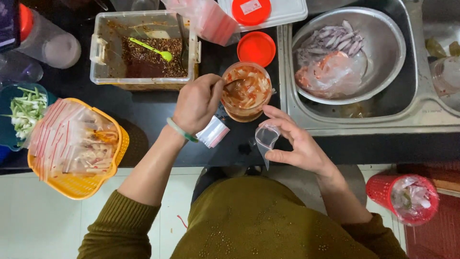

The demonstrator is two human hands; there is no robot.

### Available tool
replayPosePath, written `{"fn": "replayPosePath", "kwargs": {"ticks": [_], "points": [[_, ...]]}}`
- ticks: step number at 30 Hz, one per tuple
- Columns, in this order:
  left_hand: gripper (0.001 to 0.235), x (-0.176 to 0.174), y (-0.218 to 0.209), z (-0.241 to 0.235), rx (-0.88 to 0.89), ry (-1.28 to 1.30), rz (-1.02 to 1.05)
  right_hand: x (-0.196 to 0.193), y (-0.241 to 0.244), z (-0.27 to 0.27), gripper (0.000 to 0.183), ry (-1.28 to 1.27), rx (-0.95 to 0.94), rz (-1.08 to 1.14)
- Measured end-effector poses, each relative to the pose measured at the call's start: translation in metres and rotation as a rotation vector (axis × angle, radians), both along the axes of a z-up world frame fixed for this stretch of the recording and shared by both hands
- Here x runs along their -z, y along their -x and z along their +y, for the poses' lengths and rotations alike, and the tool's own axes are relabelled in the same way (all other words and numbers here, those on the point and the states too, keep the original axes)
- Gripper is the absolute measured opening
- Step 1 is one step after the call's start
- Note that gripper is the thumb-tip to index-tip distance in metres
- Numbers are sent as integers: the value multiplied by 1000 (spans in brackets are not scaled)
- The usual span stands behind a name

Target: The person portions pickled vegetables and chili oil into small plastic bags, using a spoon to scoop ingredients from larger containers and then sealing each bag.

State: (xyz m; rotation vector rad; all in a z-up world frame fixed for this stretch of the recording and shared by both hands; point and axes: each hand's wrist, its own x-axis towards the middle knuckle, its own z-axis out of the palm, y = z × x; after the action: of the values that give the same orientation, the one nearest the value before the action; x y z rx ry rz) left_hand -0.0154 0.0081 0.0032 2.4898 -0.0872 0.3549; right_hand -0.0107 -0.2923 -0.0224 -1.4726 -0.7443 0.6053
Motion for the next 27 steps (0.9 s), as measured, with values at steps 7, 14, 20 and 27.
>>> {"fn": "replayPosePath", "kwargs": {"ticks": [7, 14, 20, 27], "points": [[23, -4, 0, 2, 92, 99, -46, -1, 7, 6, 69, 12, 47, -1], [30, -14, 0, 6, 190, 322, 54, -4, 16, 13, 69, 58, 121, -2], [33, -4, 4, 4, 176, 503, 109, -4, 22, 18, 70, 84, 174, -6], [32, -13, 17, 0, 135, 600, 135, -1, 27, 22, 68, 81, 209, -21]]}}
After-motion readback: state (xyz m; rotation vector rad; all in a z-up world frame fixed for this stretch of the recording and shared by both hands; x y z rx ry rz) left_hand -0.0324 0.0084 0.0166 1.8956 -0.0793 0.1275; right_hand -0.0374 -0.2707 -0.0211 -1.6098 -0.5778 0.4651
